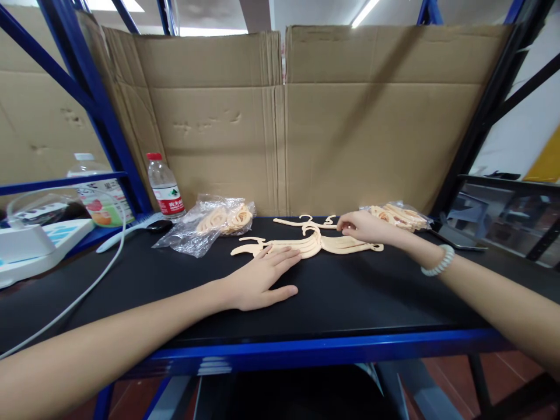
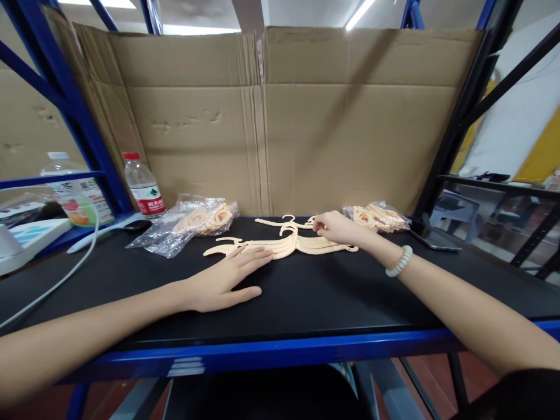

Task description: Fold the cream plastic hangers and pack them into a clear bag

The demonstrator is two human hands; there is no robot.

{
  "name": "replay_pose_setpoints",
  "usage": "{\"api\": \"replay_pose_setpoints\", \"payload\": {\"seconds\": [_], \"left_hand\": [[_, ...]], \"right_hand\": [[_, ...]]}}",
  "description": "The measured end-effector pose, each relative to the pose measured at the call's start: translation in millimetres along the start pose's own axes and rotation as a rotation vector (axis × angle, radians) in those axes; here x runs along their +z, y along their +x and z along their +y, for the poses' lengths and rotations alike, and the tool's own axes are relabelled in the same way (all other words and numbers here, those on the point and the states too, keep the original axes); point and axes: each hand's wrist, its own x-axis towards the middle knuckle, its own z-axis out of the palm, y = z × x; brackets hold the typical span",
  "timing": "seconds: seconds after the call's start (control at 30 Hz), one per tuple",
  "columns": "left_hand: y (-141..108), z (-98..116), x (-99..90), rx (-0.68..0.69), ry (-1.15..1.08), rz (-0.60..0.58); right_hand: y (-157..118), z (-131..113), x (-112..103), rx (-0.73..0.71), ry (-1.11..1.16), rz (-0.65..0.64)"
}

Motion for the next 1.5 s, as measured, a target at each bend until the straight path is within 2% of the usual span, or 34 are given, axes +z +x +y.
{"api": "replay_pose_setpoints", "payload": {"seconds": [0.1,0.17,0.3,0.47,0.63,0.8,0.87,0.93,1.0,1.03,1.07,1.17,1.27,1.33,1.4,1.5], "left_hand": [[0.2,3.8,-1.8,0.052,0.026,0.034],[0.4,5.2,-2.9,0.073,0.039,0.047],[0.6,6.3,-3.6,0.096,0.035,0.06],[1.5,7.7,-3.7,0.115,0.011,0.074],[1.9,9.4,-3.8,0.123,0.006,0.083],[1.3,10.4,-4.0,0.174,-0.031,0.144],[0.9,11.7,-4.5,0.177,-0.077,0.163],[0.7,13.4,-4.5,0.15,-0.155,0.185],[1.2,15.0,-2.8,0.087,-0.256,0.227],[1.8,15.5,-1.2,0.047,-0.318,0.254],[2.6,15.8,0.8,0.001,-0.39,0.285],[5.8,15.6,6.5,-0.138,-0.646,0.396],[8.2,16.8,7.0,-0.206,-0.843,0.458],[9.1,19.3,4.3,-0.193,-0.921,0.451],[9.5,21.8,1.3,-0.179,-0.981,0.445],[10.2,22.8,-0.1,-0.211,-1.031,0.485]], "right_hand": [[29.2,18.1,-0.2,-0.046,-0.119,-0.017],[49.3,28.7,3.0,-0.025,-0.204,-0.038],[78.7,39.1,13.3,-0.046,-0.229,-0.098],[90.7,35.9,22.2,-0.104,-0.266,-0.155],[87.2,32.6,22.3,-0.139,-0.325,-0.093],[77.7,31.5,10.4,-0.118,-0.335,0.062],[71.4,25.8,2.5,-0.083,-0.314,0.171],[61.9,12.6,-5.8,-0.029,-0.2,0.349],[48.3,-9.6,-12.8,0.021,0.038,0.532],[39.9,-23.6,-15.4,0.025,0.175,0.584],[30.6,-38.8,-17.2,0.028,0.311,0.578],[1.6,-84.5,-16.4,-0.068,0.631,0.358],[-19.9,-118.2,-6.9,-0.1,0.75,0.112],[-26.5,-130.6,1.2,-0.117,0.798,0.017],[-27.6,-135.5,7.5,-0.152,0.815,-0.004],[-21.7,-130.8,9.8,-0.21,0.717,0.051]]}}
